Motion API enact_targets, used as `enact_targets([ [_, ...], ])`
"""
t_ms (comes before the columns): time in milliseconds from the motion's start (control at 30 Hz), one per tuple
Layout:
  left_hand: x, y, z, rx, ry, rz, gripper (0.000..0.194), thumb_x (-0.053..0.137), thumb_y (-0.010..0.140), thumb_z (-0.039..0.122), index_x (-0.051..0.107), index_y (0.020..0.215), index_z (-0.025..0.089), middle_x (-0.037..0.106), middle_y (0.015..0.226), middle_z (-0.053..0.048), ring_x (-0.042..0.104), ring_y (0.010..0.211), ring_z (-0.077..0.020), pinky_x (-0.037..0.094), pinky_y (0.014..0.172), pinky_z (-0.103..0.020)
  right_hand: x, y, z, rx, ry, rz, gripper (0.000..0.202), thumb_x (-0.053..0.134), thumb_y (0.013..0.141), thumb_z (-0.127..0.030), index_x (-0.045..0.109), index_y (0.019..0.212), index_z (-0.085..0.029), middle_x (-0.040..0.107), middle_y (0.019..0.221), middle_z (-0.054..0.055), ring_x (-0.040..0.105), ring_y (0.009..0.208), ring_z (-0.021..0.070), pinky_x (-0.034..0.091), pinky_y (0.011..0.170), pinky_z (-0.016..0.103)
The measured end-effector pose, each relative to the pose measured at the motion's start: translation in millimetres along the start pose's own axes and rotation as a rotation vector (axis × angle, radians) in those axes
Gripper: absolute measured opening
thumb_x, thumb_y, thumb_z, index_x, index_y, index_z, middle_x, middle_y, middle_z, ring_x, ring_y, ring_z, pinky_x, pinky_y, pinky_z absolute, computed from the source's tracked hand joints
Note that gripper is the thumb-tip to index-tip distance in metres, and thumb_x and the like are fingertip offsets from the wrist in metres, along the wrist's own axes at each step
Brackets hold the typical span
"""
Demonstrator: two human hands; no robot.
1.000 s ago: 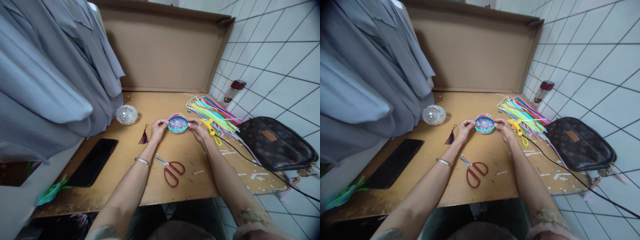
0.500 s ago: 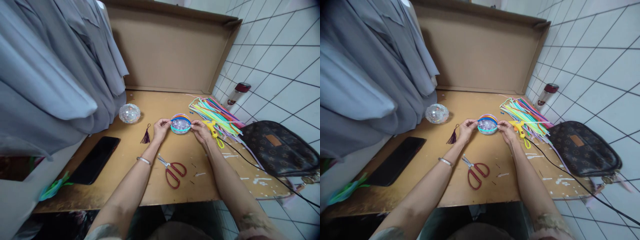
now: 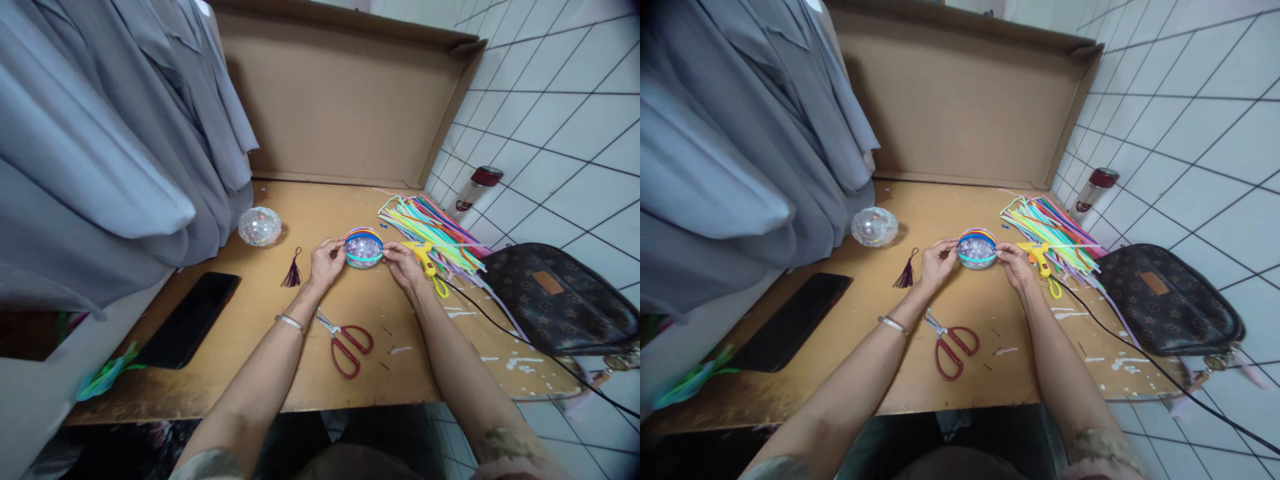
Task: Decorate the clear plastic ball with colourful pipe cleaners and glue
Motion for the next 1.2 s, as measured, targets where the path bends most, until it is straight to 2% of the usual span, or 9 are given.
enact_targets([
  [100, -2.6, 1.8, -4.0, -0.052, -0.036, 0.021, 0.007, 0.074, 0.072, 0.027, 0.077, 0.072, 0.020, 0.076, 0.091, -0.009, 0.069, 0.088, -0.0216, 0.054, 0.086, -0.035, -0.5, 0.4, 0.5, 0.001, 0.001, -0.007, 0.026, 0.085, 0.046, -0.026, 0.069, 0.066, -0.025, 0.066, 0.072, -0.003, 0.053, 0.063, 0.0115, 0.044, 0.061, 0.029],
  [233, -4.0, 5.1, -21.7, -0.234, -0.169, 0.002, 0.013, 0.079, 0.069, 0.030, 0.077, 0.072, 0.018, 0.076, 0.081, -0.005, 0.068, 0.081, -0.0193, 0.054, 0.084, -0.034, 0.7, -0.1, 0.8, 0.002, 0.034, -0.006, 0.026, 0.086, 0.045, -0.025, 0.070, 0.065, -0.025, 0.066, 0.070, -0.003, 0.054, 0.063, 0.0114, 0.046, 0.062, 0.029],
  [500, -0.9, 6.5, -41.4, -0.469, -0.371, -0.017, 0.033, 0.091, 0.047, 0.034, 0.074, 0.067, 0.015, 0.072, 0.067, -0.003, 0.063, 0.063, -0.0137, 0.055, 0.074, -0.032, 1.8, -0.2, 1.4, -0.001, 0.041, -0.026, 0.027, 0.086, 0.046, -0.024, 0.070, 0.067, -0.024, 0.065, 0.071, -0.003, 0.055, 0.065, 0.0110, 0.046, 0.064, 0.029],
  [700, -2.1, 8.1, -40.5, -0.494, -0.360, -0.066, 0.041, 0.094, 0.041, 0.036, 0.072, 0.068, 0.015, 0.069, 0.063, -0.001, 0.056, 0.056, -0.0093, 0.050, 0.061, -0.027, 1.5, -0.6, 1.3, 0.009, 0.043, -0.009, 0.027, 0.086, 0.044, -0.025, 0.070, 0.066, -0.024, 0.065, 0.071, -0.003, 0.055, 0.065, 0.0116, 0.047, 0.063, 0.029],
  [967, -1.4, 6.8, -42.2, -0.541, -0.448, -0.115, 0.052, 0.096, 0.036, 0.034, 0.066, 0.073, 0.014, 0.067, 0.066, 0.000, 0.060, 0.060, -0.0091, 0.054, 0.066, -0.027, 1.5, -0.7, -0.7, 0.000, 0.009, -0.029, 0.027, 0.086, 0.046, -0.027, 0.069, 0.066, -0.024, 0.067, 0.077, -0.002, 0.055, 0.066, 0.0116, 0.048, 0.065, 0.030],
  [1200, -1.1, 7.0, -39.8, -0.533, -0.455, -0.123, 0.049, 0.095, 0.039, 0.031, 0.067, 0.075, 0.014, 0.068, 0.069, -0.001, 0.063, 0.062, -0.0104, 0.055, 0.069, -0.028, 1.9, -2.0, -1.7, 0.020, 0.027, -0.009, 0.026, 0.086, 0.043, -0.025, 0.070, 0.063, -0.025, 0.067, 0.077, -0.002, 0.054, 0.066, 0.0116, 0.047, 0.063, 0.028],
])
Point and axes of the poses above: each hand's wrist, its own y-axis towards the middle knuckle, its own x-axis out of the palm, z = x × y, the point moved 6 cm from there along y, towards the middle knuckle
